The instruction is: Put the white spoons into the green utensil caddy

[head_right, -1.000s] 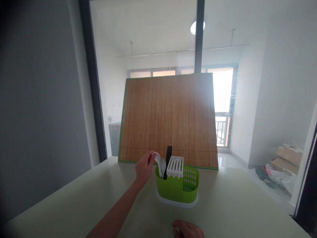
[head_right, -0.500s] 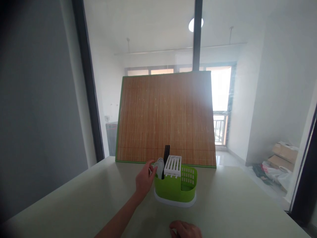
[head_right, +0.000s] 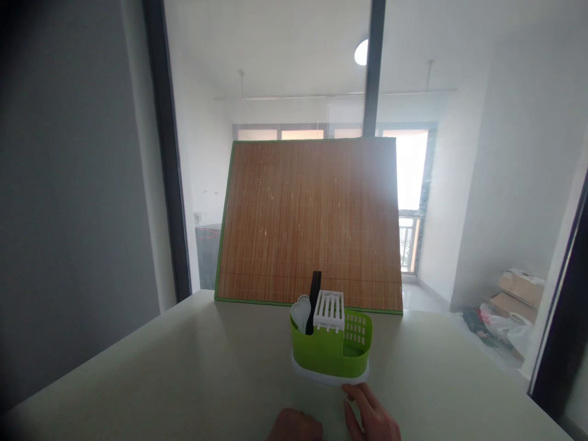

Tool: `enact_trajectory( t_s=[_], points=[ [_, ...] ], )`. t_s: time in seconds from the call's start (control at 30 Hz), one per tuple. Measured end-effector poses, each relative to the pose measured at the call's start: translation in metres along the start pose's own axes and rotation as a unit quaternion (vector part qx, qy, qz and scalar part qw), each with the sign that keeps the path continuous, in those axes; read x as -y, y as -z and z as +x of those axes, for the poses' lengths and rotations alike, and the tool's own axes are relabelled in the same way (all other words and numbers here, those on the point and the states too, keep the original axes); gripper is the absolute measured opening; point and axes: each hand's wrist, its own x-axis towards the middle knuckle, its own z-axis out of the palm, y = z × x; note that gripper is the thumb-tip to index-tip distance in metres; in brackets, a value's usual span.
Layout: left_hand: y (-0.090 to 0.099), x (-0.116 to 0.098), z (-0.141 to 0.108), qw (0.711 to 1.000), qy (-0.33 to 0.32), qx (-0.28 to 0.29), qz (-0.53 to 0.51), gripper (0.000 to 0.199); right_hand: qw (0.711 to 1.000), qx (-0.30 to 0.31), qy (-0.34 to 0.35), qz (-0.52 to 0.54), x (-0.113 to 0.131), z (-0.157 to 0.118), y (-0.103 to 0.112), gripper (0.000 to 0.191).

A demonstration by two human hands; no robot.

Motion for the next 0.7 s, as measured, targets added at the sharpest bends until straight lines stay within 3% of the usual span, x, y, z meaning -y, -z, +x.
enact_trajectory(
  t_s=[0.13, 0.23, 0.33, 0.53, 0.7],
  points=[
    [0.0, 0.002, 0.003, 1.0, -0.007, 0.0, -0.014, 0.03, 0.994, -0.041, -0.034, -0.1, -0.002, 0.026, 0.013, 0.032],
    [0.001, 0.002, 0.004, 1.0, 0.001, 0.007, -0.018, 0.03, 0.981, -0.012, -0.015, -0.194, 0.001, 0.047, 0.013, 0.032],
    [0.003, 0.002, 0.004, 0.999, 0.004, 0.008, -0.031, 0.027, 0.961, 0.024, 0.019, -0.274, 0.006, 0.06, 0.004, 0.018],
    [0.011, 0.004, -0.001, 0.997, 0.011, 0.009, -0.072, 0.027, 0.953, 0.034, 0.01, -0.3, 0.01, 0.066, 0.0, 0.016],
    [0.013, 0.005, -0.002, 0.994, 0.015, -0.005, -0.11, 0.031, 0.951, 0.039, -0.009, -0.307, -0.021, 0.06, 0.022, 0.019]
  ],
)
